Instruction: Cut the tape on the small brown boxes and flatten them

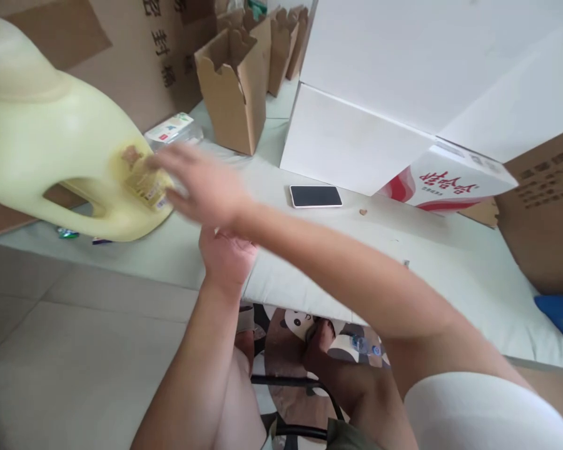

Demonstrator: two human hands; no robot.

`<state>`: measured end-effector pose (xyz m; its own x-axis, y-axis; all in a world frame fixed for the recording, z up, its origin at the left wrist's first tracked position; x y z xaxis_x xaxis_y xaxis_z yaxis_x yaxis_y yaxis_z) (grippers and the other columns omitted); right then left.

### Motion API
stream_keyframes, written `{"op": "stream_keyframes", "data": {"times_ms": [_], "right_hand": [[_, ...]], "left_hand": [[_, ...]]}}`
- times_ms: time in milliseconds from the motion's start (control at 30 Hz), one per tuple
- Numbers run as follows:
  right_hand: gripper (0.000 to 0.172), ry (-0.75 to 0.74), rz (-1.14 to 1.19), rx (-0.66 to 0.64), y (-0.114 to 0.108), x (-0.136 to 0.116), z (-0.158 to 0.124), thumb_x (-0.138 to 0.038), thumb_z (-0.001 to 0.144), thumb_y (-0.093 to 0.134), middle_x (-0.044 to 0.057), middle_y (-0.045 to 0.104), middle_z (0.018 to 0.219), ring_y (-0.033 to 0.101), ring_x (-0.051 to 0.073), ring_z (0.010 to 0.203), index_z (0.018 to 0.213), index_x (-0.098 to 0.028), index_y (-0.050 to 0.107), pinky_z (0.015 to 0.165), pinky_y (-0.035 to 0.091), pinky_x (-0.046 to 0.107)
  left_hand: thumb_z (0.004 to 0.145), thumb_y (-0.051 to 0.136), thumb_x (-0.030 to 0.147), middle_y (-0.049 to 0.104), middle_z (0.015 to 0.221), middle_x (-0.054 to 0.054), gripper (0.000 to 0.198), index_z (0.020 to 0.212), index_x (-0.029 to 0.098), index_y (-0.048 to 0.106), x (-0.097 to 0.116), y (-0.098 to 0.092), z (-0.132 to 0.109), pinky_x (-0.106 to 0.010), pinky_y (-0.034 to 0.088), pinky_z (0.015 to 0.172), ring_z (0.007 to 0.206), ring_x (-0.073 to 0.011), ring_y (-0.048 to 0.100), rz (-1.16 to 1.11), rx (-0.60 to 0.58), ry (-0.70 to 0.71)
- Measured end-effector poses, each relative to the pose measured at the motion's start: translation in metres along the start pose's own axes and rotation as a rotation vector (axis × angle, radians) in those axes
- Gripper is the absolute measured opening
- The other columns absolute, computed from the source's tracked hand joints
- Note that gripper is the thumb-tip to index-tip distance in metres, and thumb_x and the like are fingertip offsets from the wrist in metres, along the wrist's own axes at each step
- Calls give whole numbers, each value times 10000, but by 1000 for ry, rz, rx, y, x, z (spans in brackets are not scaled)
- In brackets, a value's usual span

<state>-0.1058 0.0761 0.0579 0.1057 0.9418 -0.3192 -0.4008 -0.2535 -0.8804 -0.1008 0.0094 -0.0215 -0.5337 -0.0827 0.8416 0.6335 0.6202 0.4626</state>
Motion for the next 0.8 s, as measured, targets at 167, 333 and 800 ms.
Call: {"op": "stream_keyframes", "data": {"times_ms": [167,333,800], "right_hand": [[369,345,-162,168,-49,133,83,-193,780,709,35,344,1671,656,350,1200,1141,-259,666,1040,538,610],[369,406,-305,8,-60,159,91,-198,771,767,50,599,1350,681,317,1086,1113,-304,678,1010,553,571],[187,202,-371,470,-105,24,-154,-72,795,533,8,652,761,578,195,707,788,-248,596,714,466,388]], "left_hand": [[925,388,362,408,595,38,352,668,190,555,-5,2,9,-227,381,496,462,-101,418,-655,25,-304],[801,552,280,430,594,36,163,673,179,546,-20,13,16,-222,347,527,487,-84,409,-538,53,-259],[866,443,273,599,921,-24,138,843,211,564,-1,-21,16,-299,429,857,947,-167,573,17,555,576]]}}
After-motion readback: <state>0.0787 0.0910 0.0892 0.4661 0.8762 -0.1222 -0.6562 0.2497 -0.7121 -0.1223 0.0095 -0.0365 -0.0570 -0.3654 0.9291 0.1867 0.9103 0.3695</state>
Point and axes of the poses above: each hand's wrist, its own z-axis towards the middle knuckle, its own y-axis out of the palm, x = y × z, the point moved 2 cm from there along z, towards the middle knuckle
